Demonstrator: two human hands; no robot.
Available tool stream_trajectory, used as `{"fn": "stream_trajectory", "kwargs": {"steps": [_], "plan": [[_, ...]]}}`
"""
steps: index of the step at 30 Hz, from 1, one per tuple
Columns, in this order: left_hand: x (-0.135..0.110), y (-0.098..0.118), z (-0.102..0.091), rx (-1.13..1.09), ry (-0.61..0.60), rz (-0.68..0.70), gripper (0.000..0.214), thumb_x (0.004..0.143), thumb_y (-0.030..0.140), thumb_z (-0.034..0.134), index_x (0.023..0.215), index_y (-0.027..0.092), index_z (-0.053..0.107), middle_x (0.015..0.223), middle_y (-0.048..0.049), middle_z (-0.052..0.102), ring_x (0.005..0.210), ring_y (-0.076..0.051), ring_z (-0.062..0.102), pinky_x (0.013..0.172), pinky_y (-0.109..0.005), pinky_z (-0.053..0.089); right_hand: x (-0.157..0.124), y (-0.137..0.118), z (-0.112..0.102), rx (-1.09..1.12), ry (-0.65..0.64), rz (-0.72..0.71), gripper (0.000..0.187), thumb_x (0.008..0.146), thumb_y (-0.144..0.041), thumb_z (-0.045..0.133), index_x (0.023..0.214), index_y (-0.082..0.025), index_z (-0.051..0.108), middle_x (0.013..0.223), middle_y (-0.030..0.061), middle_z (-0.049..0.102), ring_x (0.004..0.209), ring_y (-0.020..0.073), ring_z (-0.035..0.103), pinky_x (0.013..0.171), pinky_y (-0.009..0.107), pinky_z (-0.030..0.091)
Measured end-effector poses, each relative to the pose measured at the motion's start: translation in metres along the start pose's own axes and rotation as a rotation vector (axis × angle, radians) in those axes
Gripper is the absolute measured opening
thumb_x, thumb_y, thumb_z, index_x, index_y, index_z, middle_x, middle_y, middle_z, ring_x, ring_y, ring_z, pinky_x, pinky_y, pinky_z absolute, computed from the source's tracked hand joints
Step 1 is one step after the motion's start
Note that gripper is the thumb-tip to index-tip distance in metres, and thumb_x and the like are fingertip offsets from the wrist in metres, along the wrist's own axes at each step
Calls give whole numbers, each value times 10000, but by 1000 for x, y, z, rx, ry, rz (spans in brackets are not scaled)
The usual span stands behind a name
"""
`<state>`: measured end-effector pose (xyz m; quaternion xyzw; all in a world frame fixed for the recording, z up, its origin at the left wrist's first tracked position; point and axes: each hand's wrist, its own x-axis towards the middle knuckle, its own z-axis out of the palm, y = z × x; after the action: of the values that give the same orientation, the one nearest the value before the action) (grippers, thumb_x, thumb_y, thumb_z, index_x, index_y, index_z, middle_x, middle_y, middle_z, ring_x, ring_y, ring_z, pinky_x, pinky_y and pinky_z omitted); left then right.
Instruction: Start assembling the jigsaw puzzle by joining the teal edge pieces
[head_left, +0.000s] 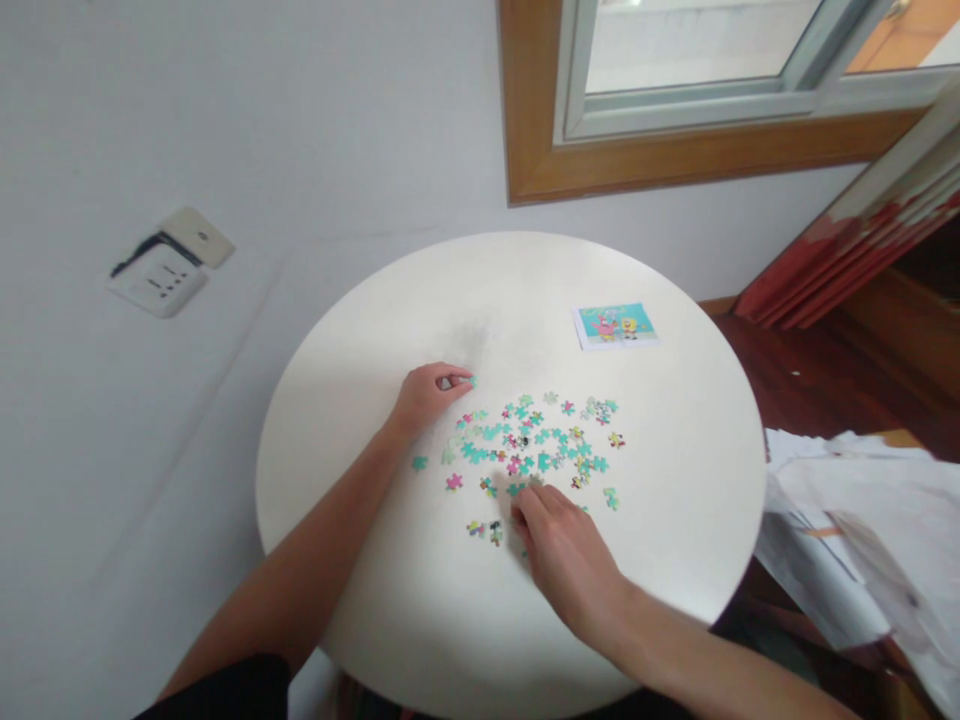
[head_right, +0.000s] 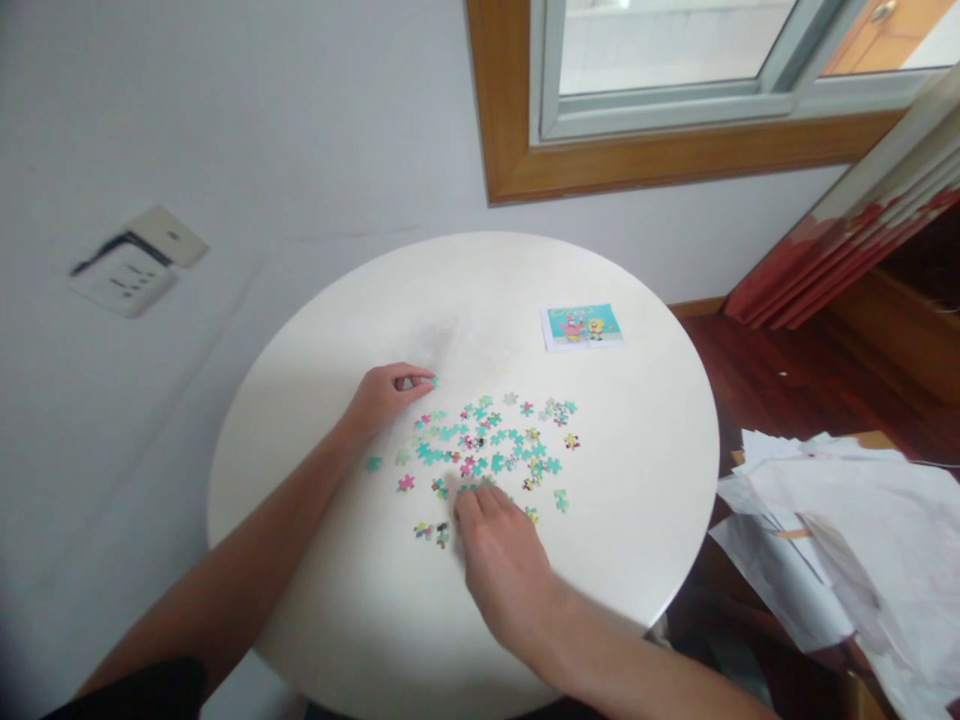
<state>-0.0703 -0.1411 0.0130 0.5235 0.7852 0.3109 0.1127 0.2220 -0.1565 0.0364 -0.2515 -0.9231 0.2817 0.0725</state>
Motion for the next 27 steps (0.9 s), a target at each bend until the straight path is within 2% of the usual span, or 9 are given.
{"fn": "stream_trajectory", "kwargs": {"steps": [3, 5, 8, 11, 15, 18, 22, 27], "plan": [[0, -3, 1, 4, -2, 15, 242, 772, 327, 698, 968, 216, 787, 769, -4, 700, 608, -123, 480, 610, -261, 386, 8, 0, -17, 162, 25, -36, 179, 904, -52, 530, 1001, -176, 614, 928, 58, 675, 833, 191, 615, 742, 292, 463], [0, -3, 2, 10, -4, 24, 239, 772, 322, 702, 969, 217, 787, 773, -4, 701, 613, -125, 488, 613, -261, 387, 21, 4, -30, 249, 68, -73, 143, 906, -84, 560, 968, -184, 641, 913, 47, 687, 809, 173, 619, 730, 273, 450], [0, -2, 4, 25, -4, 36, 219, 766, 307, 717, 953, 218, 788, 769, -5, 702, 618, -129, 501, 615, -262, 389, 52, 17, -45, 306, 150, -108, 174, 871, -72, 587, 932, -194, 694, 856, 24, 709, 776, 156, 623, 739, 261, 439], [-2, 3, 6, 28, -1, 53, 192, 770, 296, 727, 938, 225, 789, 766, -5, 702, 634, -134, 517, 628, -263, 395, 96, 38, -50, 337, 191, -58, 177, 858, -87, 585, 879, -181, 733, 758, 19, 709, 668, 136, 605, 671, 250, 432], [-4, 9, 7, 21, 3, 76, 170, 785, 304, 731, 932, 243, 790, 771, -5, 698, 663, -138, 545, 670, -264, 419, 152, 62, -47, 357, 163, 21, 124, 801, -109, 642, 787, -147, 759, 700, 36, 709, 636, 138, 610, 624, 239, 432], [-5, 9, 7, 9, -7, 70, 166, 789, 313, 733, 928, 242, 790, 785, -10, 696, 673, -139, 565, 675, -265, 430, 178, 69, -41, 358, 112, 65, 116, 764, -94, 661, 746, -136, 768, 653, 35, 698, 603, 134, 605, 581, 228, 418], [-6, 8, 7, -22, -16, 63, 176, 796, 323, 736, 940, 236, 787, 794, -18, 687, 723, -153, 599, 686, -266, 444, 193, 68, -32, 359, 93, 44, 87, 738, -107, 687, 743, -138, 769, 649, 30, 697, 584, 123, 600, 567, 216, 416], [-6, 8, 8, -25, -36, 45, 180, 803, 339, 735, 944, 240, 788, 823, -34, 692, 770, -175, 614, 695, -274, 459, 199, 68, -20, 334, 67, 60, 73, 742, -132, 698, 743, -145, 770, 684, 41, 710, 606, 125, 609, 566, 214, 423]]}}
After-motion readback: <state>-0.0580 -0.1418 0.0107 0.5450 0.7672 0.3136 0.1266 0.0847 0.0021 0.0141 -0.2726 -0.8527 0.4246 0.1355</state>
